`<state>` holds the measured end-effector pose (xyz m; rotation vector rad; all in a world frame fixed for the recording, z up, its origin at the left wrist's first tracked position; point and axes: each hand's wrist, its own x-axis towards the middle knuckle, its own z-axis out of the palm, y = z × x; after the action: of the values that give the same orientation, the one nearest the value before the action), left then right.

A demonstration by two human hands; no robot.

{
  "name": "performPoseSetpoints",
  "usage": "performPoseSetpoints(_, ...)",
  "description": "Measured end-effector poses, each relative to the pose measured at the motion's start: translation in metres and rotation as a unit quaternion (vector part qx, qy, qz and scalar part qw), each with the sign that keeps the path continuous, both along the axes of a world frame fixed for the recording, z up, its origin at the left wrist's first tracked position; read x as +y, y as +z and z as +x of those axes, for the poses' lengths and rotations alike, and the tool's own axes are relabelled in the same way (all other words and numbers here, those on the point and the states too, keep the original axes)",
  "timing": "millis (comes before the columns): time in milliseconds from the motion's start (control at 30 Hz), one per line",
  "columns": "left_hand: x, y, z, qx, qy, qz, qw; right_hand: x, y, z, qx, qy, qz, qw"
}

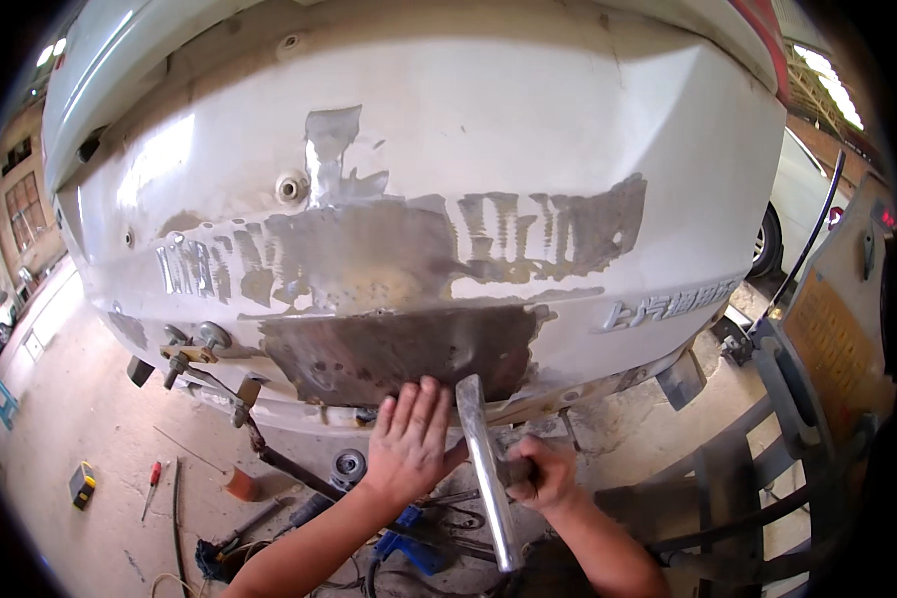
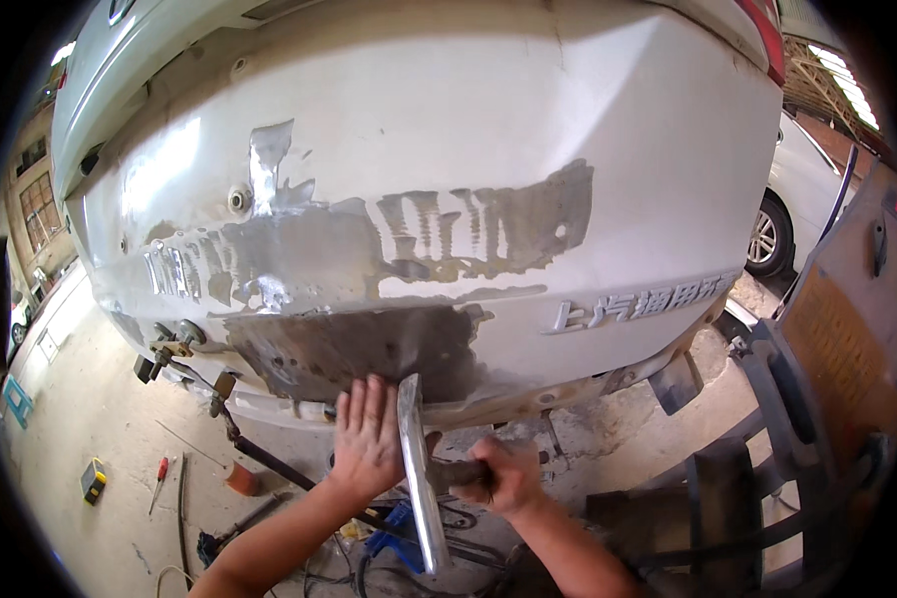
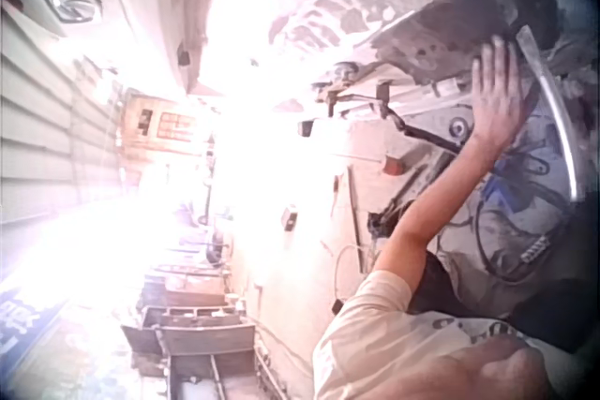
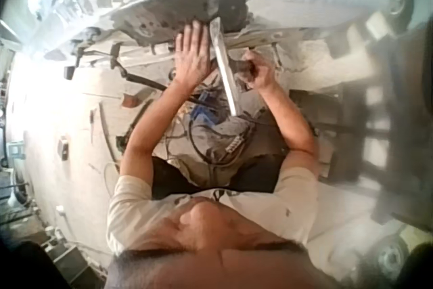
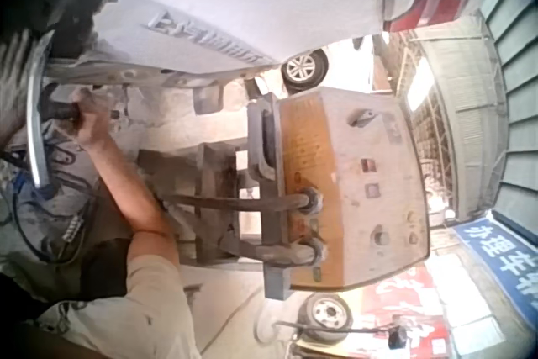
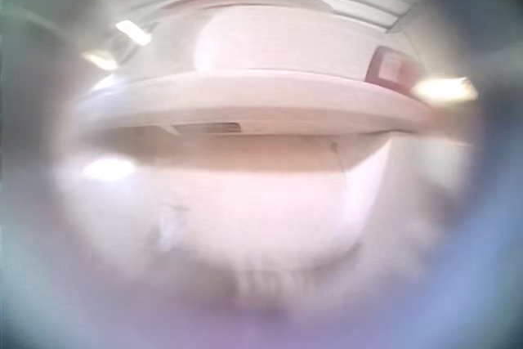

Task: The person uses a blowtorch to heat a section of a white car bumper and wipes the area with a cloth. They then use a hammer and a metal bar to tap and shape the heated metal surface.

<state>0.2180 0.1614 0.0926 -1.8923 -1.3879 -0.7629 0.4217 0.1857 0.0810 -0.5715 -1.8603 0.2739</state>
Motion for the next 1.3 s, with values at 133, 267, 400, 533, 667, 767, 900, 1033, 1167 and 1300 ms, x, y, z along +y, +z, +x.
performPoseSetpoints(133, 0.006, 0.046, 0.007, -0.068, 0.028, 0.037, 0.997, -0.012, 0.019, -0.013, 0.03, 0.034, 0.048, 0.998)
performPoseSetpoints(267, 0.014, 0.03, 0.004, -0.057, 0.0, 0.114, 0.992, -0.029, 0.041, -0.039, 0.086, 0.087, 0.052, 0.991)
performPoseSetpoints(400, 0.012, 0.002, -0.005, -0.034, -0.021, 0.083, 0.996, -0.038, 0.049, -0.06, 0.113, 0.074, 0.006, 0.991)
performPoseSetpoints(533, 0.0, 0.005, -0.009, -0.055, -0.044, 0.022, 0.997, -0.047, 0.053, -0.085, 0.165, 0.035, -0.004, 0.986)
performPoseSetpoints(667, -0.011, 0.032, -0.015, -0.033, -0.058, 0.007, 0.998, -0.055, 0.0, -0.095, 0.221, -0.065, -0.007, 0.973)
performPoseSetpoints(767, -0.022, 0.051, -0.026, -0.006, -0.053, -0.031, 0.998, -0.052, -0.025, -0.102, 0.238, -0.079, -0.092, 0.963)
performPoseSetpoints(900, -0.032, 0.043, -0.037, 0.003, -0.035, -0.081, 0.996, -0.045, -0.037, -0.109, 0.202, -0.059, -0.062, 0.976)
performPoseSetpoints(1033, -0.039, 0.038, -0.042, 0.015, -0.027, -0.094, 0.995, -0.027, -0.055, -0.113, 0.274, -0.025, 0.014, 0.961)
performPoseSetpoints(1167, -0.043, 0.036, -0.045, 0.023, -0.029, -0.099, 0.994, -0.028, -0.06, -0.114, 0.332, 0.005, -0.04, 0.942)
performPoseSetpoints(1300, -0.041, 0.031, -0.044, 0.022, -0.031, -0.101, 0.994, -0.033, -0.051, -0.11, 0.253, -0.013, -0.078, 0.964)
